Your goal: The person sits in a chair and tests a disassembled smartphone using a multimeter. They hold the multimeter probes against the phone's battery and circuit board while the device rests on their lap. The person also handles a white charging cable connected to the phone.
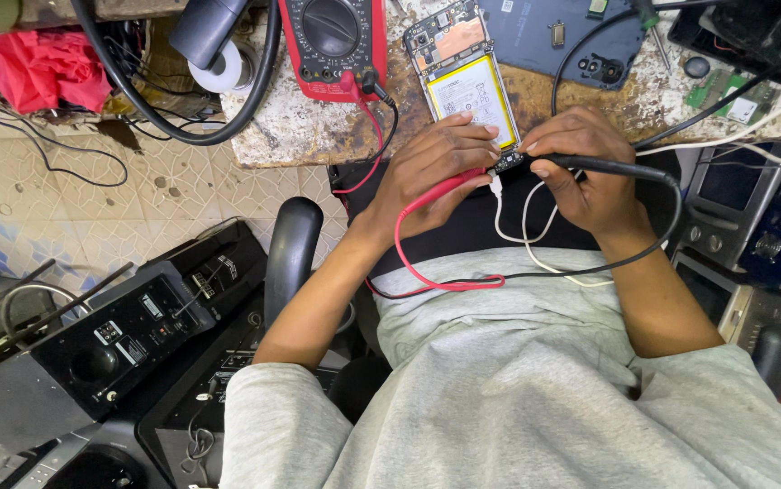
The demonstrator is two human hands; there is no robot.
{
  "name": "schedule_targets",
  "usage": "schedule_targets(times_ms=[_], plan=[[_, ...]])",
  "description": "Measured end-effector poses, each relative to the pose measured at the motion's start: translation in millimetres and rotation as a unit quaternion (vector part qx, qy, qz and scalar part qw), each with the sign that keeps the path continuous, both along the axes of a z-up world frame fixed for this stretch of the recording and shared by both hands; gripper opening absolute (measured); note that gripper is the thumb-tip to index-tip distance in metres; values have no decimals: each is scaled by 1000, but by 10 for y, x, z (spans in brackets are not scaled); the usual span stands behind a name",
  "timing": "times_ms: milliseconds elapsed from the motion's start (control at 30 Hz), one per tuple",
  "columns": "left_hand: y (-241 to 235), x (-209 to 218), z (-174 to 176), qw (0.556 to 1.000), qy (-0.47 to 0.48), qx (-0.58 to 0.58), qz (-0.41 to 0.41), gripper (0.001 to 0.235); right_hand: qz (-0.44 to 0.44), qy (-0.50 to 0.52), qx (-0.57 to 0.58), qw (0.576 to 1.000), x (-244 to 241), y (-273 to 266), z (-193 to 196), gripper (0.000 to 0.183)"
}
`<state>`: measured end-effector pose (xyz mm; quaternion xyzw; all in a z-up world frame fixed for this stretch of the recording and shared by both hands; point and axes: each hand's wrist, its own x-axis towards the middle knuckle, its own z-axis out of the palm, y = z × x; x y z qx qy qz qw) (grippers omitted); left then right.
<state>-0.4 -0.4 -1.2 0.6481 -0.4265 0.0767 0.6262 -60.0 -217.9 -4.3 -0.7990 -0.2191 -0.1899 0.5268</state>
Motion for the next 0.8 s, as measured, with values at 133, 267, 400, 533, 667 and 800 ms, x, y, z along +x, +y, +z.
schedule_targets(times_ms=[133, 267, 400, 533, 667, 800], plan=[[2, 2, -8, 1000, -3, 1, 0, 13, 2, 3, -2, 1000, 0, -9, -12, 26], [6, -4, 4, 1000, 1, 0, -2, 13, 1, 6, -1, 1000, 0, 1, 13, 26], [2, -6, -14, 1000, 3, -1, -2, 12, 0, 10, 3, 1000, -6, -10, -17, 26], [0, -6, -13, 1000, 0, -2, 2, 11, 2, 12, 3, 1000, -5, -15, -22, 26], [1, -12, -6, 1000, 6, -6, 5, 11, 2, 9, 2, 1000, 0, -9, -16, 26], [0, -7, -10, 1000, 4, -7, 4, 11, 4, 9, 4, 1000, 7, -3, -8, 25]])
